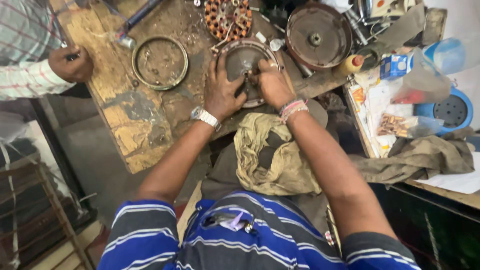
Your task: The person applies a yellow lubricant to the inner surfaces of two circular metal motor housing parts using a small brush. They then wipe the parts with a cloth and handle a white plastic container.
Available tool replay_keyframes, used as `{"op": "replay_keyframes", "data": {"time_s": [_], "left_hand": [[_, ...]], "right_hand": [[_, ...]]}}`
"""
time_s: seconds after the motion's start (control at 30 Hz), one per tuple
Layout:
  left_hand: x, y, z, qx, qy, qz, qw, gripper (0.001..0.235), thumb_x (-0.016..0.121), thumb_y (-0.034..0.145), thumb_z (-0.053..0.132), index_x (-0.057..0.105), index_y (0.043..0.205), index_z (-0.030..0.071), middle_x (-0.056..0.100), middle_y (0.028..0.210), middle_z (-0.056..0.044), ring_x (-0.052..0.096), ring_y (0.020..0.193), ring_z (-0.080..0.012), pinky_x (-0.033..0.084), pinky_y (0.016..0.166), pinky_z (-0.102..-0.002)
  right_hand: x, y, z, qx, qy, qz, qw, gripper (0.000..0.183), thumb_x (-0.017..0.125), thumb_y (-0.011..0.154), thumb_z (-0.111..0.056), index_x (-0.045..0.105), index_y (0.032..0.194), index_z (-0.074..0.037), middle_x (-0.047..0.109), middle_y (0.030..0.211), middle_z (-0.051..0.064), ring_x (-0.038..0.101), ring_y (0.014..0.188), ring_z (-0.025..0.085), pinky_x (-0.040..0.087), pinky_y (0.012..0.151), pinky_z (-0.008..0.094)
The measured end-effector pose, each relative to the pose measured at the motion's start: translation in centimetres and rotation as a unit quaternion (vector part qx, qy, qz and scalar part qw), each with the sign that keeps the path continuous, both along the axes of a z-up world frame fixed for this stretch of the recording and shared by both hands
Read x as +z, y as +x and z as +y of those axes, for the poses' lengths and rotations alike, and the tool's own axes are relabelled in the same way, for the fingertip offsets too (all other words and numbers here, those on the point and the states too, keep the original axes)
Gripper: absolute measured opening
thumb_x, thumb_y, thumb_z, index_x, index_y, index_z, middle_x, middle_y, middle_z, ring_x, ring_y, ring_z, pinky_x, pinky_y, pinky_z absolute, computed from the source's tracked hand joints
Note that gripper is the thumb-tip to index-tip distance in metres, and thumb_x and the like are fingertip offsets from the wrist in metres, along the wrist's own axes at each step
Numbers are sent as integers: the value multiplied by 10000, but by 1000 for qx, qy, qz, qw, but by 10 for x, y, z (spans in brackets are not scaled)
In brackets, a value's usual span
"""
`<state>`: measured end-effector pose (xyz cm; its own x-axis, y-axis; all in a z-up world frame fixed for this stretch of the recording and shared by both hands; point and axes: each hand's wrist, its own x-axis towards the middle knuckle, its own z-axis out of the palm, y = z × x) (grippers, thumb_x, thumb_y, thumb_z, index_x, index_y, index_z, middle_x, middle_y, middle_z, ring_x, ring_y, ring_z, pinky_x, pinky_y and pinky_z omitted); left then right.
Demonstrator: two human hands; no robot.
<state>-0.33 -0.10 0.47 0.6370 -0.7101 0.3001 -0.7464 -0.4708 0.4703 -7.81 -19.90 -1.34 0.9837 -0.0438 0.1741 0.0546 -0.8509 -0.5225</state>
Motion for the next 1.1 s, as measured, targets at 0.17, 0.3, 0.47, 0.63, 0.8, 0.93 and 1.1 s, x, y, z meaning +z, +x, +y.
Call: {"op": "replay_keyframes", "data": {"time_s": [0.17,0.3,0.47,0.63,0.8,0.93,1.1], "left_hand": [[12,10,-7,1,21,-20,1000,337,810,756,303,814,1069,177,225,1614,-307,256,1438,-578,320,1127,-630],[3,4,-2,-14,-10,-41,999,320,800,831,311,794,1098,136,247,1623,-315,267,1455,-571,329,1198,-599],[-3,5,0,-18,-10,-32,999,289,806,821,303,796,1045,121,273,1596,-328,261,1445,-570,316,1189,-607],[1,5,0,-21,-7,-32,999,228,811,820,295,798,970,124,261,1592,-323,250,1443,-578,307,1188,-615],[6,5,1,-29,-16,-23,999,260,812,822,295,809,1025,133,230,1614,-319,248,1445,-574,311,1189,-619],[8,8,-2,-23,-1,9,1000,269,815,769,279,811,997,135,215,1623,-315,232,1454,-577,316,1167,-625],[11,1,2,-24,8,7,1000,277,845,740,296,801,959,134,186,1643,-297,220,1481,-572,318,1180,-622]], "right_hand": [[14,9,-6,4,-64,-47,997,186,715,839,-76,805,999,-107,631,968,182,626,961,385,507,824,471],[9,6,-1,-69,9,-27,997,232,701,834,-44,810,1027,-112,708,990,183,684,921,385,536,825,469],[13,23,-4,-123,22,71,990,173,774,822,-132,813,988,-103,726,915,241,707,870,407,554,825,481],[16,45,-11,-151,44,152,976,176,782,771,-151,814,938,-105,727,919,243,719,883,396,562,831,472],[4,60,-13,-164,-28,175,970,208,792,770,-179,772,869,2,704,905,298,703,912,434,556,842,492],[-12,70,-20,-150,-71,143,976,234,779,766,-161,745,860,50,705,897,312,703,896,446,558,822,503],[-21,66,-22,-131,-73,176,973,211,780,753,-155,757,843,35,709,878,294,711,867,433,572,782,494]]}}
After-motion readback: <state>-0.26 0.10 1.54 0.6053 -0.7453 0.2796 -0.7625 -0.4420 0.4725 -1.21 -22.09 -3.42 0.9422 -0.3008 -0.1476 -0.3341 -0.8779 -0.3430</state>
